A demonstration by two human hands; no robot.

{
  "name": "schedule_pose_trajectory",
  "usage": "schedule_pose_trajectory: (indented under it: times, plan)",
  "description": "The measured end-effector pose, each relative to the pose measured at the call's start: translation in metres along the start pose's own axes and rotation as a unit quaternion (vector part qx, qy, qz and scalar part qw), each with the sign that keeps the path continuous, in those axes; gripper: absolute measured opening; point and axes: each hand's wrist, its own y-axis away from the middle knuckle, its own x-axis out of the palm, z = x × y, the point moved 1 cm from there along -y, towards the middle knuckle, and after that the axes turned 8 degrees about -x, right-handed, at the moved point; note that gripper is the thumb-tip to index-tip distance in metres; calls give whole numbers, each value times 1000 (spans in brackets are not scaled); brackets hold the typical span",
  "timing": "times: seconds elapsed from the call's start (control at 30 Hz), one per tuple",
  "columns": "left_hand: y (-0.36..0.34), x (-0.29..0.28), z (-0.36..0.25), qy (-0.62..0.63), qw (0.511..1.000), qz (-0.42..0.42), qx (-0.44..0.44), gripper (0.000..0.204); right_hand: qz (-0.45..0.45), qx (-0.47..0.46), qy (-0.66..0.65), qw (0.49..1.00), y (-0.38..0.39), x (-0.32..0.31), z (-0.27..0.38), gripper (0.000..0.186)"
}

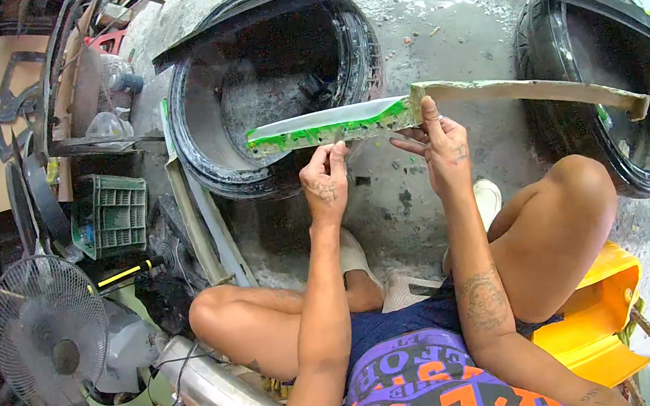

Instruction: The recorder is applying body filler putty and then sanding a car spoiler to smooth the surface.

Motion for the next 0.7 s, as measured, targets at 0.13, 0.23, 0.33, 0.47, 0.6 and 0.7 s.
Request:
schedule_pose_trajectory:
  times: [0.13, 0.23, 0.33, 0.47, 0.6, 0.7]
  plan:
    - [7, 12, 1, 79, 996, -27, -38, 29, 7, 3, -3, 1000, -2, -3, -2, 56]
    - [10, 17, -4, 44, 998, -33, -42, 30, 10, -2, -10, 1000, -3, -1, 0, 56]
    - [15, 27, -9, 27, 998, -43, -41, 30, 10, 10, -3, 1000, -1, -1, 0, 56]
    - [18, 39, -16, 15, 997, -61, -38, 31, 20, 7, -7, 1000, -2, -2, 0, 55]
    - [20, 41, -24, 5, 997, -62, -36, 31, 5, 2, -16, 1000, -2, -2, -2, 54]
    - [20, 40, -30, -11, 997, -65, -37, 31, 6, 1, -15, 1000, -2, -4, -3, 54]
